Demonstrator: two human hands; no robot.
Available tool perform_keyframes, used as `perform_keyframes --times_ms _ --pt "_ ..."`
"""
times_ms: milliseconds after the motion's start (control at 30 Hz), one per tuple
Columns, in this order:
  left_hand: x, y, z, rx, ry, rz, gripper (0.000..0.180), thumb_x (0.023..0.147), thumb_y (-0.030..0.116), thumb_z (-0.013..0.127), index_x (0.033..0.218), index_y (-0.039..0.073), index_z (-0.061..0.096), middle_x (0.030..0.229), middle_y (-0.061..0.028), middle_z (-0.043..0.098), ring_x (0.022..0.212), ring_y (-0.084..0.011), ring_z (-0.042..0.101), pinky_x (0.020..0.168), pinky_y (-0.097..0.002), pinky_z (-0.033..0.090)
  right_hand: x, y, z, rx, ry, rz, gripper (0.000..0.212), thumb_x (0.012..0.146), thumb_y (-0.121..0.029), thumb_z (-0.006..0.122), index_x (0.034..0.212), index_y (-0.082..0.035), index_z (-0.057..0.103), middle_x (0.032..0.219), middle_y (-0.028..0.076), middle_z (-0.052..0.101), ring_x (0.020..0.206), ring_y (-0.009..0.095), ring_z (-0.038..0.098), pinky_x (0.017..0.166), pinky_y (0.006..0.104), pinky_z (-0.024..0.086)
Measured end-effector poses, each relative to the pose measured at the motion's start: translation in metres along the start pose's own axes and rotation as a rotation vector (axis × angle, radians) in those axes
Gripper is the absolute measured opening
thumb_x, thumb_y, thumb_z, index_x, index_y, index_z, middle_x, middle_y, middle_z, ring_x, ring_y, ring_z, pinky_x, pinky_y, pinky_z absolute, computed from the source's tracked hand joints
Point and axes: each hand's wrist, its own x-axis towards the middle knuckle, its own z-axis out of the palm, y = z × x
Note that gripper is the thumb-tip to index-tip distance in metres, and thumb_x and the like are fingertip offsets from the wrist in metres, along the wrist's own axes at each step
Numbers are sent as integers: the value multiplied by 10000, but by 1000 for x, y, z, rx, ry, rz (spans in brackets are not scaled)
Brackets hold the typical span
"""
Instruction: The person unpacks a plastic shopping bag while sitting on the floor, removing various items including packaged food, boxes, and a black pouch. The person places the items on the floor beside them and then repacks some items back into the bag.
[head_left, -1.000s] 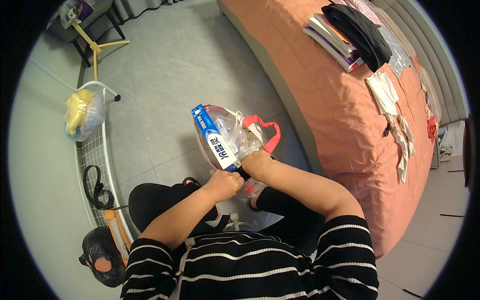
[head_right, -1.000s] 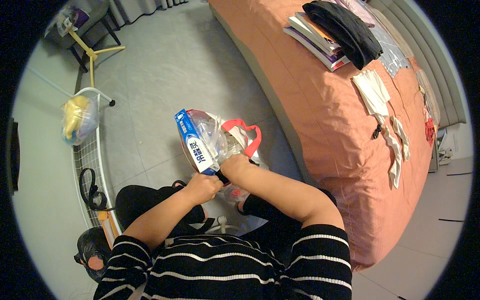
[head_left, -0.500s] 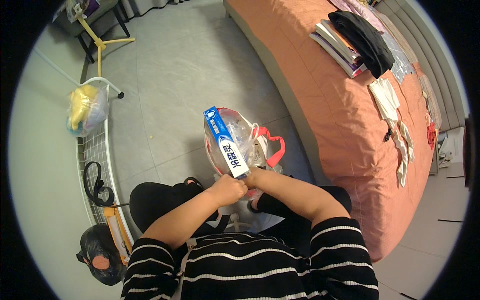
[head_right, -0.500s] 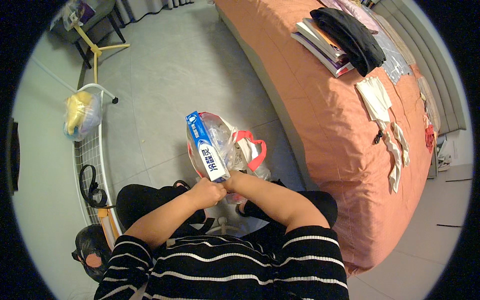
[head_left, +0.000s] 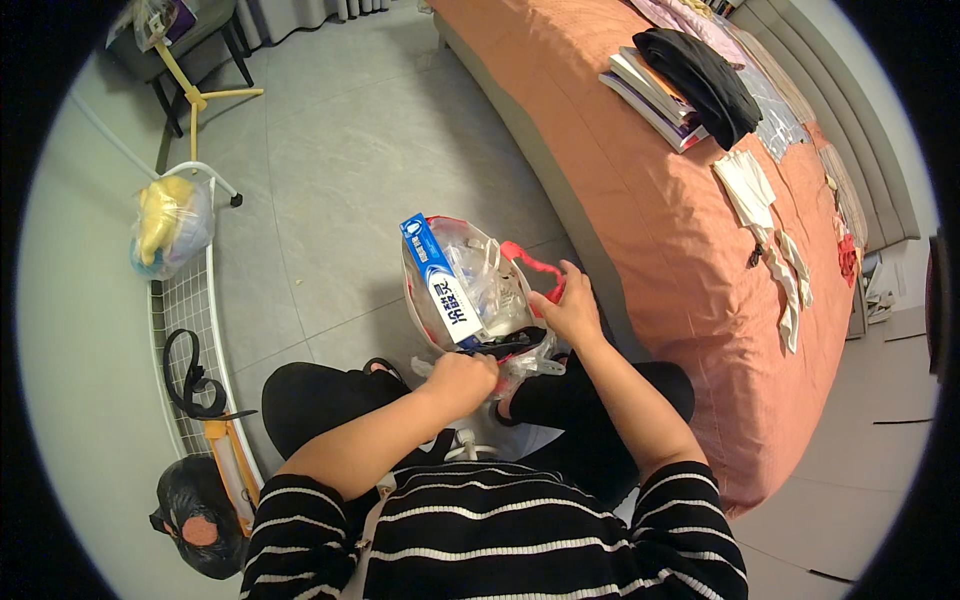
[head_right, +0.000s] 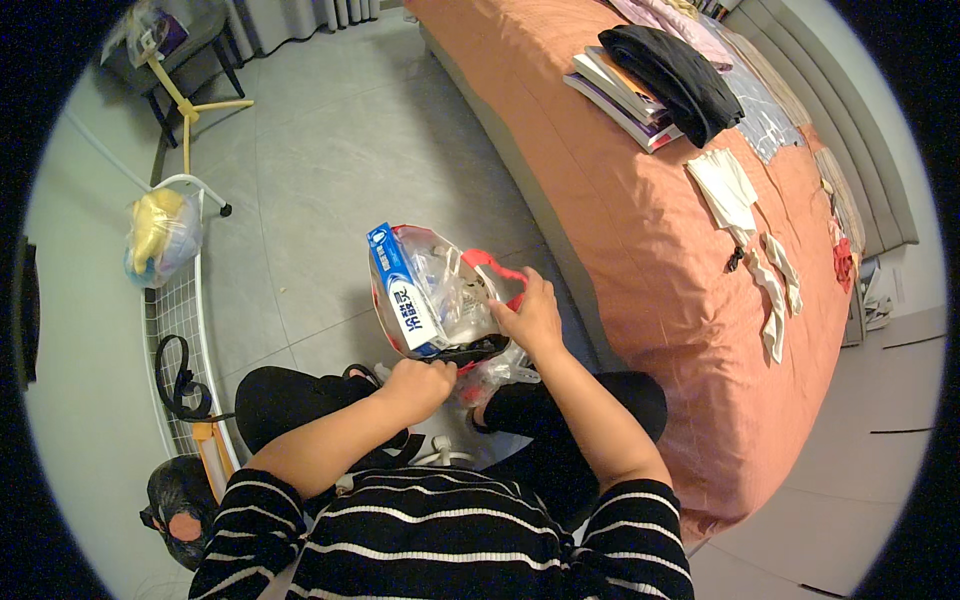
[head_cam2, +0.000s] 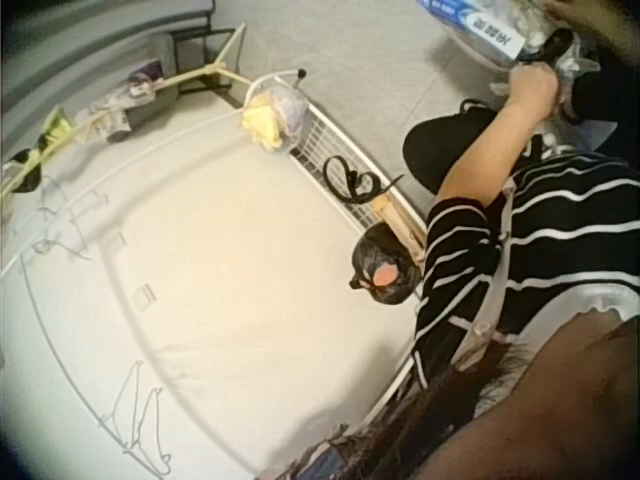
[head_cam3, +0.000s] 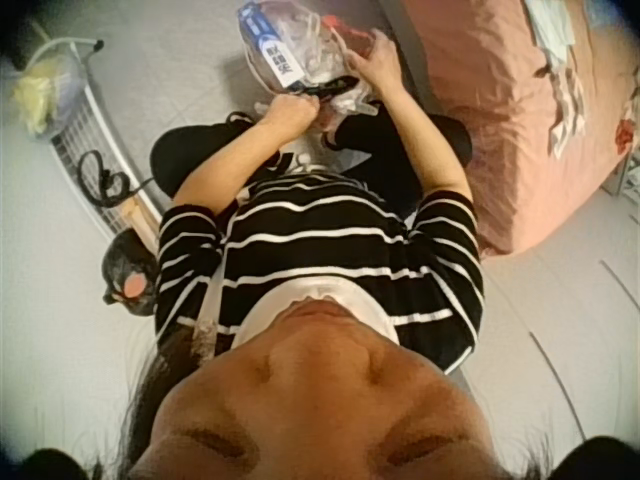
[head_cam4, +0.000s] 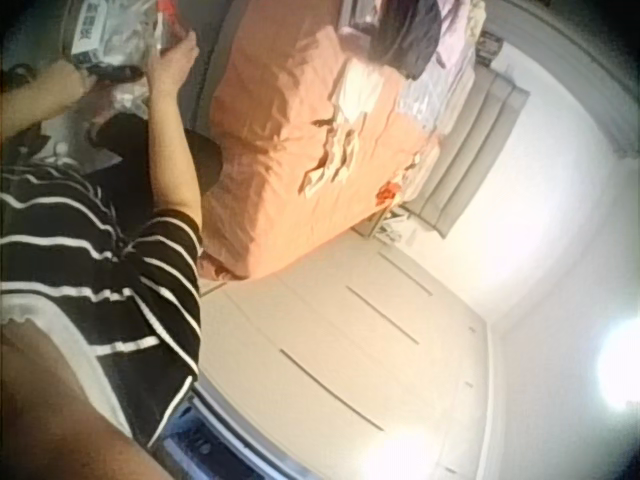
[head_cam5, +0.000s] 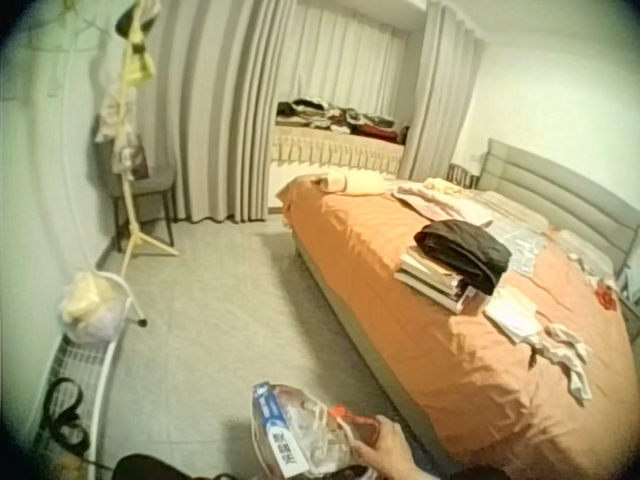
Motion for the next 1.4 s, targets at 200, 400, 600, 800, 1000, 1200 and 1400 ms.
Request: perform_keyframes --times_ms 200,400,600,800,1000,1200,1400 --pt "23 -8 -70 -25 700 48 137 775 150 633 858 42 638 826 -77 654 667 -193 635 500 -316 487 8 12 8 -116 -470 243 313 791 -340 647 782 -27 663 787 251 623 804 422 610 711 474 488" --pt "36 -91 -59 -336 -29 -978 703 721 532 670 1171 18 505 1050 -184 633 929 -323 637 769 -432 509 17 6 -4 -89 -469 266 263 821 -289 620 802 -28 651 826 223 640 817 411 612 717 475 482" --pt "39 -95 -40 -597 152 -993 743 639 375 681 1247 -12 500 963 -201 660 906 -293 646 800 -357 495 15 2 -4 32 -147 81 315 786 -336 653 896 -42 626 835 217 650 818 391 626 735 465 492" --pt "64 -90 -44 -1408 -80 -777 328 736 227 619 916 -45 656 784 -85 660 706 -160 622 648 -267 472 34 4 18 92 -331 269 286 809 -339 629 814 -54 619 758 203 634 761 390 625 687 458 480" --pt "114 -76 -44 -1233 -146 -836 419 691 311 610 834 -79 668 814 -148 672 740 -217 640 671 -313 474 61 -15 1 995 -48 422 266 912 -266 534 752 -59 584 582 14 531 512 103 463 490 260 361" --pt "152 -80 8 -504 -139 -785 499 742 494 584 868 20 674 910 -238 652 894 -375 627 761 -424 478 51 -71 -27 1358 -408 537 288 957 -239 465 739 -74 556 569 -54 459 500 41 396 459 204 300" --pt "163 -96 15 -550 -172 -798 502 778 492 529 1056 96 663 1110 -207 617 1057 -362 584 869 -426 479 37 -68 -37 1337 -479 603 233 962 -216 436 783 -82 503 489 -45 344 392 49 253 371 224 178"
